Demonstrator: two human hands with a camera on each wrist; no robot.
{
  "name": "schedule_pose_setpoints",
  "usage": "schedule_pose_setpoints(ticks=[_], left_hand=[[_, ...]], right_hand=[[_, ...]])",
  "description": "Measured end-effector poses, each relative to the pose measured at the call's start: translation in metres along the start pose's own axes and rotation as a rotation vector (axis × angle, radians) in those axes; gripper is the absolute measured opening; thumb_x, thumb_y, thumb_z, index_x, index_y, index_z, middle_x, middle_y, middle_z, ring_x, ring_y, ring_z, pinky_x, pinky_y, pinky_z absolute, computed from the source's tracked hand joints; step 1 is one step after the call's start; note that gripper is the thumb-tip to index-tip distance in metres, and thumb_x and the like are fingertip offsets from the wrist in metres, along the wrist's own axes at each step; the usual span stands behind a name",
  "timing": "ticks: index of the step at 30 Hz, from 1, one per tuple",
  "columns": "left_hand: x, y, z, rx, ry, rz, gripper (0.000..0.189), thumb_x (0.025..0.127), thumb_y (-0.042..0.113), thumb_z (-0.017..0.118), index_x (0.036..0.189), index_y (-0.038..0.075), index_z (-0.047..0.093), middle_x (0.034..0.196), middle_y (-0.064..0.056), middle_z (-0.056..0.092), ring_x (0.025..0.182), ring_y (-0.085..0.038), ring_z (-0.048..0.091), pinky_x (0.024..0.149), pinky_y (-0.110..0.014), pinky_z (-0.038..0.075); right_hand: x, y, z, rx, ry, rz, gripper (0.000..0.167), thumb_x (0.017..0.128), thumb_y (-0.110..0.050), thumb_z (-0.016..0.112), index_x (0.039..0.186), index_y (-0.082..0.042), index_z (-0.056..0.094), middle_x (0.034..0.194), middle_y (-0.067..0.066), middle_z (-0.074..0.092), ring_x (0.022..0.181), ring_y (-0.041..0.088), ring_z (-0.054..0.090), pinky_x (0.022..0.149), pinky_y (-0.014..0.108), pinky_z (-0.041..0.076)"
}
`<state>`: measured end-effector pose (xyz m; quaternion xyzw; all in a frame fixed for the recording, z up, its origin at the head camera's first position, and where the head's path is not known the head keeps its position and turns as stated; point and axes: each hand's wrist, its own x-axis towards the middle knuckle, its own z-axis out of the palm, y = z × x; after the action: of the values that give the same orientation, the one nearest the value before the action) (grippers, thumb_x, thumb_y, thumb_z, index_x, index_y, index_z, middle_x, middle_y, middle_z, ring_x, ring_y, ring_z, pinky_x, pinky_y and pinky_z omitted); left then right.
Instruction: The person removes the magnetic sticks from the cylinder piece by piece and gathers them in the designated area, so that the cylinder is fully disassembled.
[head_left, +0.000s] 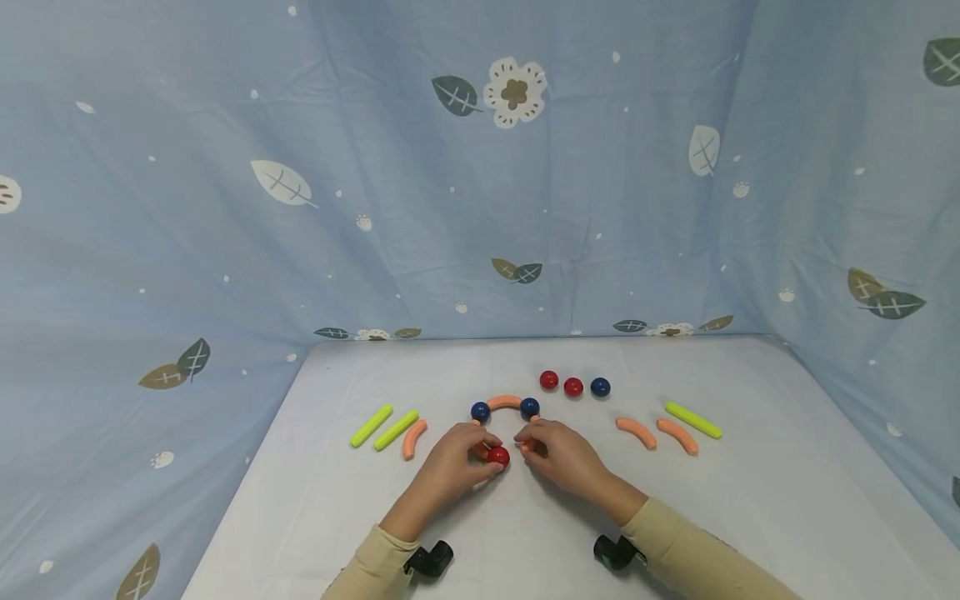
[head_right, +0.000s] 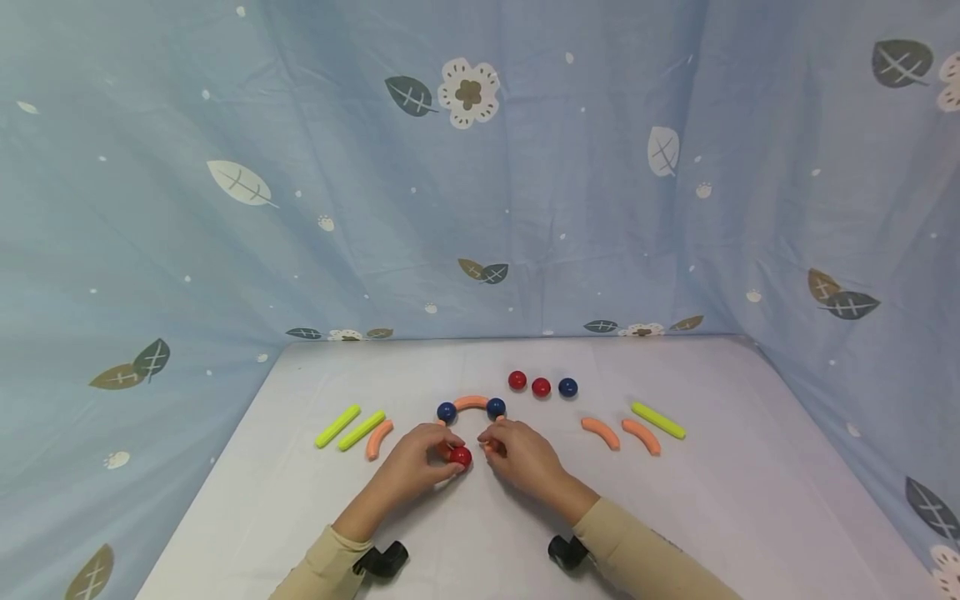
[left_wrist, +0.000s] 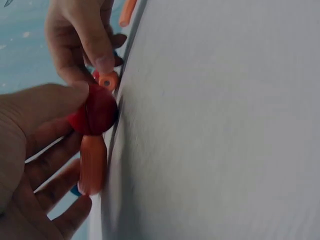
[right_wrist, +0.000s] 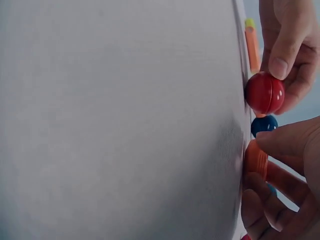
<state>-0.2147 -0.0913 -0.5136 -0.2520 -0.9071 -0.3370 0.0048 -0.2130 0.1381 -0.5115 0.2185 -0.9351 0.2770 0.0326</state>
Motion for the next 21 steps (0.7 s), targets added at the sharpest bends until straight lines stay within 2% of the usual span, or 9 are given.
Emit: schedule_pose_setpoints(ticks=[4, 7, 12, 15, 17, 21], left_hand=[[-0.001, -0.003, -0.005, -0.009, 0.044, 0.021, 0.029, 0.086, 0.023, 0.084, 0.113, 0.016, 0.075, 0.104, 0.005, 0.068, 0.108, -0.016, 0.059, 0.097, -0.040, 0.051], [-0.001, -0.005, -0.008, -0.018, 0.085, -0.007, 0.028, 0.088, 0.022, 0.082, 0.114, 0.016, 0.076, 0.114, 0.002, 0.069, 0.118, -0.021, 0.059, 0.104, -0.045, 0.048], [0.001, -0.010, -0.010, -0.019, 0.132, -0.101, 0.035, 0.089, 0.024, 0.081, 0.123, 0.020, 0.073, 0.126, 0.000, 0.066, 0.124, -0.024, 0.058, 0.105, -0.048, 0.048], [0.003, -0.015, -0.010, -0.032, 0.152, -0.127, 0.043, 0.089, 0.023, 0.081, 0.130, 0.019, 0.069, 0.132, -0.005, 0.062, 0.126, -0.028, 0.057, 0.104, -0.050, 0.048], [0.005, -0.018, -0.010, -0.045, 0.156, -0.142, 0.048, 0.089, 0.022, 0.081, 0.135, 0.018, 0.066, 0.135, -0.008, 0.059, 0.128, -0.029, 0.056, 0.105, -0.050, 0.048], [0.009, -0.026, -0.009, -0.047, 0.149, -0.155, 0.054, 0.091, 0.024, 0.080, 0.141, 0.017, 0.061, 0.140, -0.011, 0.056, 0.129, -0.030, 0.056, 0.106, -0.050, 0.048]], right_hand=[[-0.002, -0.004, 0.000, 0.033, 0.004, 0.033, 0.029, 0.090, -0.017, 0.079, 0.118, -0.018, 0.074, 0.094, -0.011, 0.063, 0.088, 0.006, 0.061, 0.081, 0.028, 0.057], [-0.003, -0.007, 0.000, 0.074, 0.000, 0.047, 0.034, 0.090, -0.016, 0.079, 0.122, -0.018, 0.072, 0.097, -0.009, 0.061, 0.083, 0.004, 0.057, 0.076, 0.025, 0.056], [-0.005, -0.012, 0.000, 0.120, -0.017, 0.045, 0.038, 0.090, -0.015, 0.078, 0.126, -0.018, 0.069, 0.090, -0.011, 0.059, 0.083, 0.004, 0.057, 0.082, 0.030, 0.058], [-0.005, -0.016, 0.001, 0.137, -0.028, 0.032, 0.038, 0.090, -0.015, 0.077, 0.127, -0.018, 0.068, 0.087, -0.013, 0.058, 0.081, 0.006, 0.057, 0.078, 0.028, 0.056], [-0.006, -0.018, 0.002, 0.159, -0.040, 0.028, 0.038, 0.091, -0.015, 0.077, 0.128, -0.017, 0.068, 0.088, -0.012, 0.057, 0.078, 0.007, 0.055, 0.068, 0.025, 0.052], [-0.005, -0.023, 0.004, 0.182, -0.064, 0.034, 0.040, 0.091, -0.018, 0.078, 0.130, -0.015, 0.067, 0.089, -0.008, 0.060, 0.076, 0.008, 0.054, 0.063, 0.022, 0.049]])
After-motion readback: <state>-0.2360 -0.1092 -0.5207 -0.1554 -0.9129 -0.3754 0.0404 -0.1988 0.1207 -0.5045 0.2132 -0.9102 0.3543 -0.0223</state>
